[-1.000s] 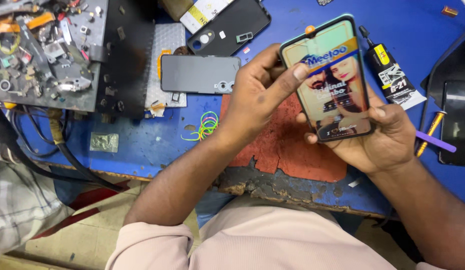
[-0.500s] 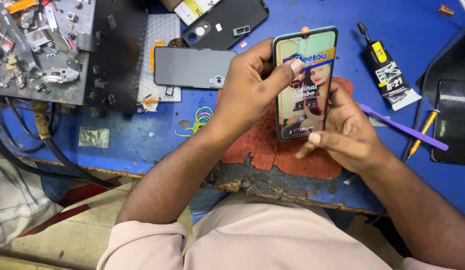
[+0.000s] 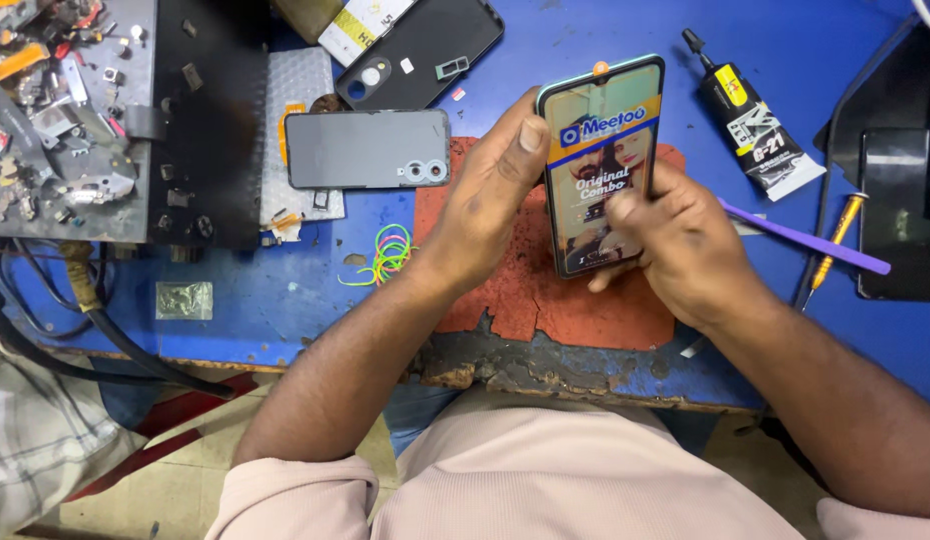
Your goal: The person applies adhesive to the edges of a smartphone chassis and reassembles the device. They then secure the phone using multiple rubber bands and test the screen functionality. Finally, they handle a second smartphone, removing its back cover and inspecting the internal components.
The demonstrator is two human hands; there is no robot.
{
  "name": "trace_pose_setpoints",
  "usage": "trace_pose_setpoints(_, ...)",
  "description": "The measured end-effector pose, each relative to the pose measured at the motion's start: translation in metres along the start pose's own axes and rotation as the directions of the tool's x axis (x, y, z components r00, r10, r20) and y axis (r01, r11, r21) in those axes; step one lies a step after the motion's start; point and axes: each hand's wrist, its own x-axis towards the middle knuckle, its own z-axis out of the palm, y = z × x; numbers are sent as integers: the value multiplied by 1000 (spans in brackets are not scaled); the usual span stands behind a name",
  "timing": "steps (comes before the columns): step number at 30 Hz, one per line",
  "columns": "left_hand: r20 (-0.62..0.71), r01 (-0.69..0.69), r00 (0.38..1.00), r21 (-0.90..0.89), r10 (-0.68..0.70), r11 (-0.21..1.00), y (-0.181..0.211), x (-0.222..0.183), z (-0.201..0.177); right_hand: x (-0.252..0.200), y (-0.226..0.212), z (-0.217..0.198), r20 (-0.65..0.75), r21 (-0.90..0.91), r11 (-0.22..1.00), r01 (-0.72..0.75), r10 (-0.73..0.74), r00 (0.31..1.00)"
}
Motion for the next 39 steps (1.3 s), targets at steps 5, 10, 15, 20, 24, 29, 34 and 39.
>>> trace_pose_setpoints(5, 7, 10, 1000, 43, -10, 999, -5, -1, 2, -3, -5, -2, 106, 155, 983, 100, -118, 987)
trace_pose_setpoints(10, 52, 75, 996, -147, -68, 986, -14, -1, 3, -3, -6, -3, 153, 164, 979, 117, -142, 978)
trace_pose_setpoints(15, 189, 189, 976, -501, -106, 845, -15, 1, 13, -3, -6, 1, 209, 191, 977, 95, -135, 969)
trace_pose_setpoints(20, 174, 170, 981, -563, -85, 809, -21, 1, 13, -2, 0, 3, 196, 184, 980, 80, -117, 974)
trace_pose_setpoints(24, 157, 156, 985, -675, -67, 721, -24, 0, 8, 0, 1, -2, 208, 162, 986, 44, -77, 975)
trace_pose_setpoints(29, -12, 89, 993, -567, -116, 819, -8, 3, 4, -1, -16, -4, -31, -329, 914, 236, -261, 965)
trace_pose_setpoints(34, -26, 86, 992, -575, -123, 814, 0, 11, 1, -10, -38, -2, -3, -865, 380, 327, -656, 755)
trace_pose_setpoints(39, -44, 64, 995, -456, -94, 888, 2, 11, -2, -12, -45, 1, 61, -867, 302, 395, -723, 688)
